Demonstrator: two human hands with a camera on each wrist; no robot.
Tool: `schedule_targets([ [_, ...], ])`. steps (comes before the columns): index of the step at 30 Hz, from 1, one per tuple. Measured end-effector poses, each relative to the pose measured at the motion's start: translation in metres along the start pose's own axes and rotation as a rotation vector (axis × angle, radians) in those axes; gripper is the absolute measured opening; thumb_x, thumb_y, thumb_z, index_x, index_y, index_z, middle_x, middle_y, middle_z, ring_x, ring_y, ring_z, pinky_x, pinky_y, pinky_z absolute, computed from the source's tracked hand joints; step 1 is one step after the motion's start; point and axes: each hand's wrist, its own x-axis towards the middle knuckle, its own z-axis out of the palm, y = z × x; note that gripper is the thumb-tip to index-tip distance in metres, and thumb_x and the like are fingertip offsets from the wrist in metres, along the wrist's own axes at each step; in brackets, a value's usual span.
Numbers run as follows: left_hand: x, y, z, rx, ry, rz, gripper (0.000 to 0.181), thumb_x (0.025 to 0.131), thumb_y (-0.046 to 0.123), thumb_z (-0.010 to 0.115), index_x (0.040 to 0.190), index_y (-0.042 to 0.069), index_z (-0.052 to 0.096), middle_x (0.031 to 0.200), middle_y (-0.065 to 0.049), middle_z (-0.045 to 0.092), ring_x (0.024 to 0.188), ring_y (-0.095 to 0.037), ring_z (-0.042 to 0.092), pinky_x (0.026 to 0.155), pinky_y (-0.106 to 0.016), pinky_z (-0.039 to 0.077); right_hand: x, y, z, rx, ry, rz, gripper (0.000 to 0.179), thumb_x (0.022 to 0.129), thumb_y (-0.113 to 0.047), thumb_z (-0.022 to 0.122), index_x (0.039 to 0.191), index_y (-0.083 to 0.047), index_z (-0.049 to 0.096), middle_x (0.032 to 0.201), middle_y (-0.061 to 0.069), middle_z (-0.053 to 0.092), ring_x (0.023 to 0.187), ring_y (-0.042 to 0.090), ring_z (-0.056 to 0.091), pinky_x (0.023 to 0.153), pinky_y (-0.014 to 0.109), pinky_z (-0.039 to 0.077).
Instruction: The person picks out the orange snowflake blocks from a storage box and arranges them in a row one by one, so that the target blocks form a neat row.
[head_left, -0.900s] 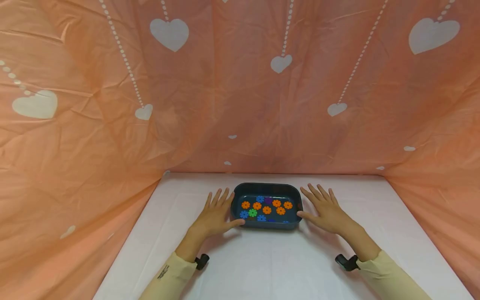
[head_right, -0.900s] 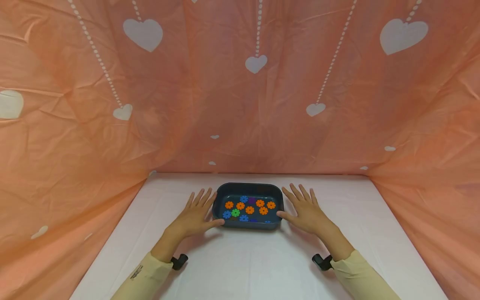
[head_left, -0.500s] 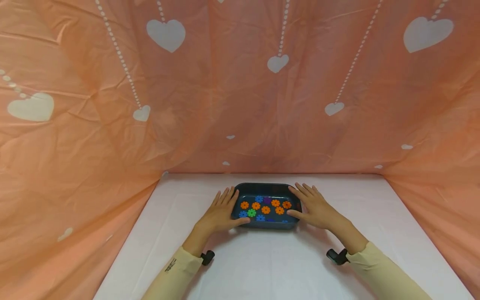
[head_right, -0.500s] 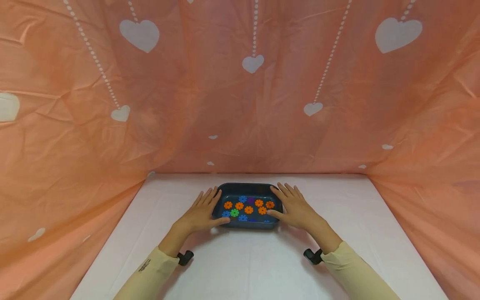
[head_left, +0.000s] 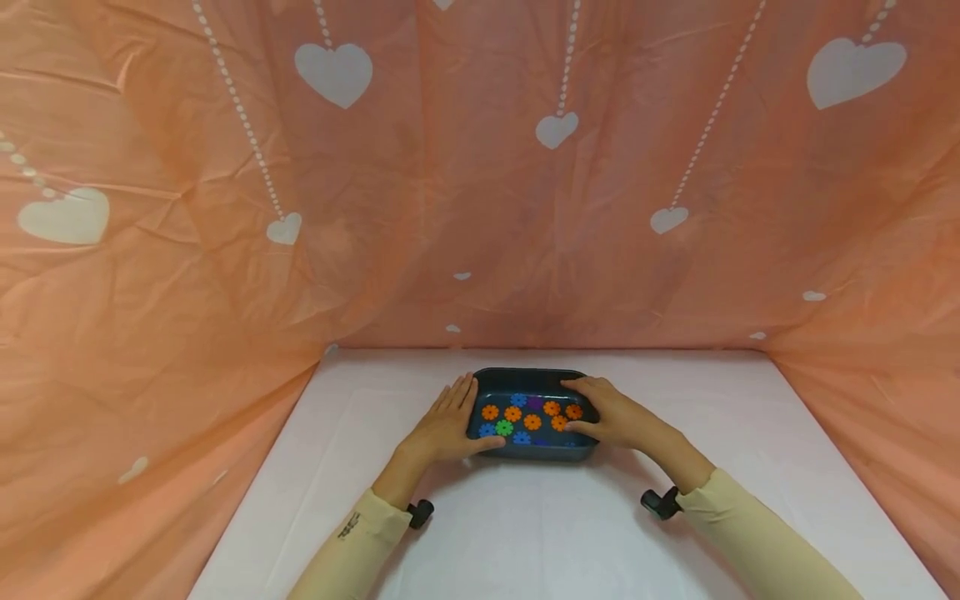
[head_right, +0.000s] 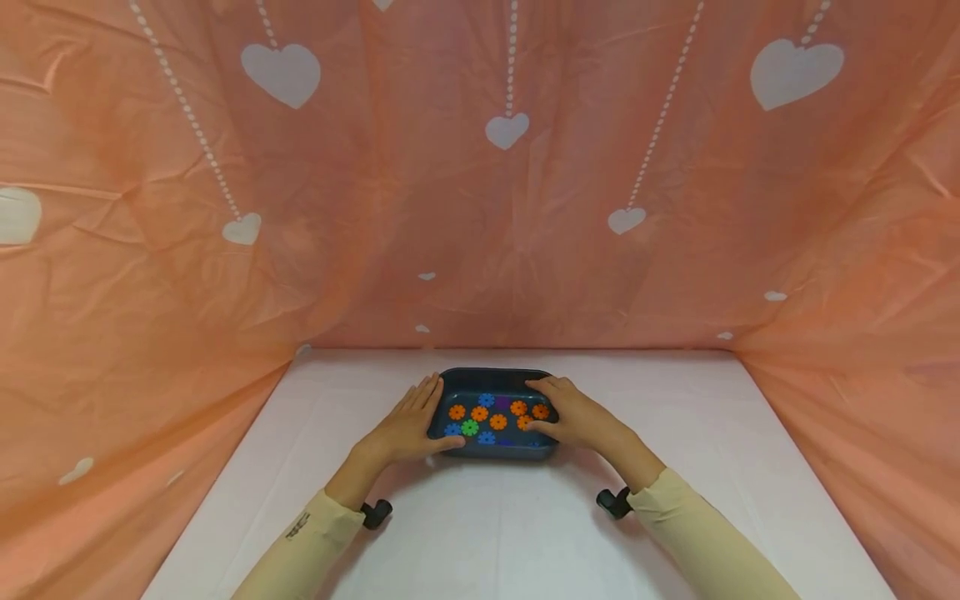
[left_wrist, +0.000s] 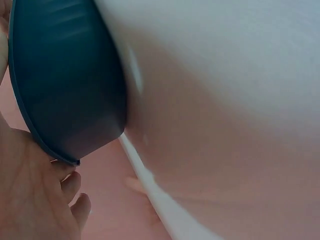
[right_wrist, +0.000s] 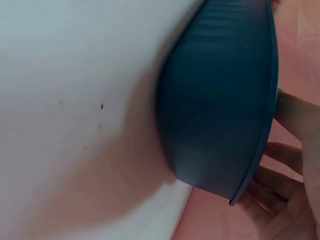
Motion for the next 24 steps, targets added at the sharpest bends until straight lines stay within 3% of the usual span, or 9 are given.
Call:
schedule_targets([
  [10, 0.001, -0.001, 0.002, 0.021, 0.003, -0.026, 0.123, 0.093, 0.080, 0.062, 0.172, 0.003, 0.008, 0.181, -0.014, 0.004, 0.167, -0.030, 0.004, 0.136, -0.048, 0.007, 0.013, 0.007, -0.002, -0.035, -0.062, -0.026, 0.056, 0.090, -0.023, 0.089, 0.133, 0.004, 0.067, 0.131, 0.020, 0.068, 0.124, 0.040, 0.059, 0.110, 0.060, 0.051],
  [20, 0.000, -0.005, 0.005, -0.022, 0.013, -0.006, 0.127, 0.091, 0.084, 0.059, 0.172, 0.001, 0.007, 0.181, -0.016, 0.002, 0.167, -0.031, 0.002, 0.136, -0.049, 0.008, 0.025, 0.009, 0.001, -0.081, -0.142, -0.049, 0.048, 0.089, -0.021, 0.090, 0.125, 0.003, 0.070, 0.122, 0.016, 0.070, 0.118, 0.037, 0.063, 0.107, 0.055, 0.054],
  [24, 0.001, -0.005, 0.006, -0.026, 0.009, -0.015, 0.128, 0.091, 0.084, 0.060, 0.172, 0.002, 0.005, 0.181, -0.015, 0.000, 0.167, -0.030, 0.000, 0.136, -0.047, 0.008, 0.029, 0.009, 0.003, -0.086, -0.148, -0.074, 0.041, 0.088, -0.018, 0.091, 0.118, 0.001, 0.072, 0.112, 0.011, 0.071, 0.106, 0.029, 0.063, 0.099, 0.049, 0.057],
])
